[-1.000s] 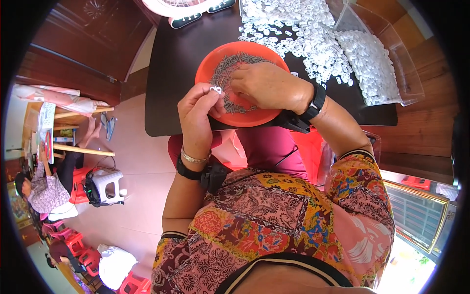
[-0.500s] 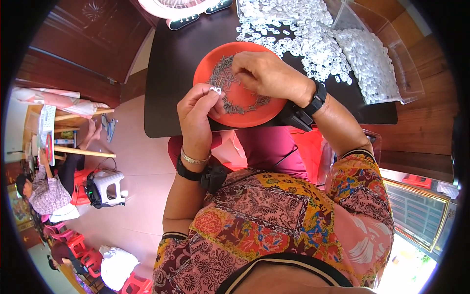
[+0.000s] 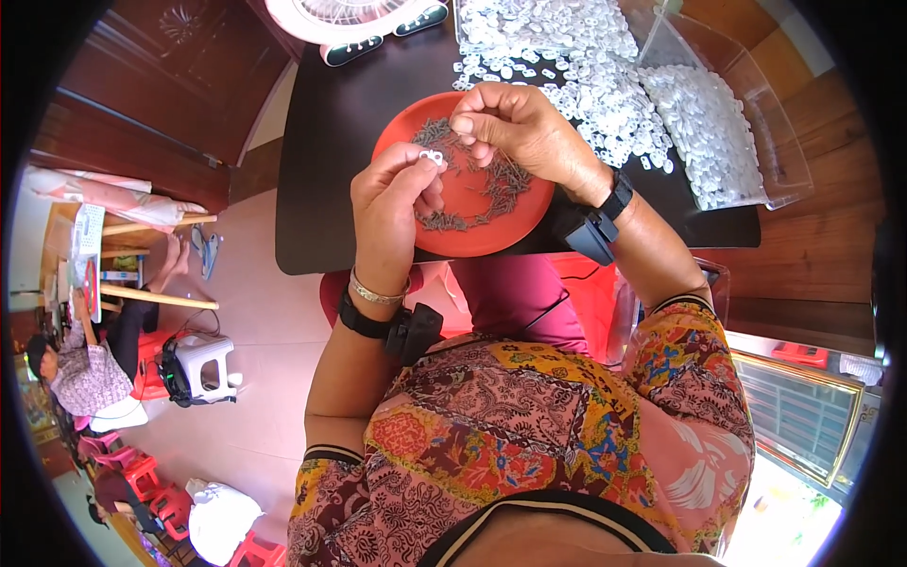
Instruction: Manually assembling small white plastic parts with metal rings.
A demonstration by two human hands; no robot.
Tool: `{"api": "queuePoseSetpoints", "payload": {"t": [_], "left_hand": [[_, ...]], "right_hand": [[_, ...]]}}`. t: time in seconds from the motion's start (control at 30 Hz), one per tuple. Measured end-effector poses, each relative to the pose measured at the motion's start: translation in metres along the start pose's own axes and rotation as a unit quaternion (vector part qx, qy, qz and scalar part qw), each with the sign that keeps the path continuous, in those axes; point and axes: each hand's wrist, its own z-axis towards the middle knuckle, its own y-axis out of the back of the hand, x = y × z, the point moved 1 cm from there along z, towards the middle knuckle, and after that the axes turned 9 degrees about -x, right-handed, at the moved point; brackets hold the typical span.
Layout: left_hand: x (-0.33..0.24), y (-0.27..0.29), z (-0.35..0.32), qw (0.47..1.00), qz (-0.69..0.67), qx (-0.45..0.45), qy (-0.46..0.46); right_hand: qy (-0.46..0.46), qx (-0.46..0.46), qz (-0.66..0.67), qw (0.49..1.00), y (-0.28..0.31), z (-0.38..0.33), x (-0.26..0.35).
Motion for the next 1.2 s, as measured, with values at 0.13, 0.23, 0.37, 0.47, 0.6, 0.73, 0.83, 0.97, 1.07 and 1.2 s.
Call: {"api": "queuePoseSetpoints", "payload": {"t": [0.13,0.23,0.37,0.47,0.6,0.73,0.83,0.97,1.07,1.2], "left_hand": [[0.002,-0.005,0.003,1.000,0.017,0.012,-0.005],[0.001,-0.009,0.003,0.999,0.021,0.023,-0.007],[0.002,-0.013,0.003,0.999,0.016,0.030,-0.013],[0.002,-0.015,0.002,0.999,0.018,0.025,-0.014],[0.003,-0.014,0.001,1.000,0.024,0.020,-0.005],[0.003,-0.015,0.001,0.999,0.028,0.018,-0.006],[0.003,-0.015,0.000,0.999,0.037,0.016,-0.007],[0.001,-0.017,-0.001,0.999,0.040,0.018,-0.007],[0.003,-0.016,-0.001,0.999,0.045,0.016,-0.003],[0.006,-0.015,-0.002,0.997,0.067,0.022,-0.008]], "right_hand": [[0.008,-0.013,0.038,0.999,0.000,0.000,-0.001],[0.015,-0.003,0.049,0.999,0.000,-0.002,-0.001],[0.032,0.025,0.059,0.997,-0.004,-0.002,-0.004],[0.034,0.039,0.041,0.998,-0.006,-0.003,-0.005],[0.027,0.043,0.058,0.997,-0.004,-0.004,-0.003],[0.032,0.037,0.038,0.998,-0.004,-0.005,-0.004],[0.037,0.030,0.024,0.999,-0.005,-0.004,-0.005],[0.043,0.023,0.004,0.999,-0.005,-0.004,-0.005],[0.048,0.017,0.004,0.999,-0.006,-0.004,-0.006],[0.057,0.032,-0.017,0.998,-0.005,-0.003,-0.007]]}}
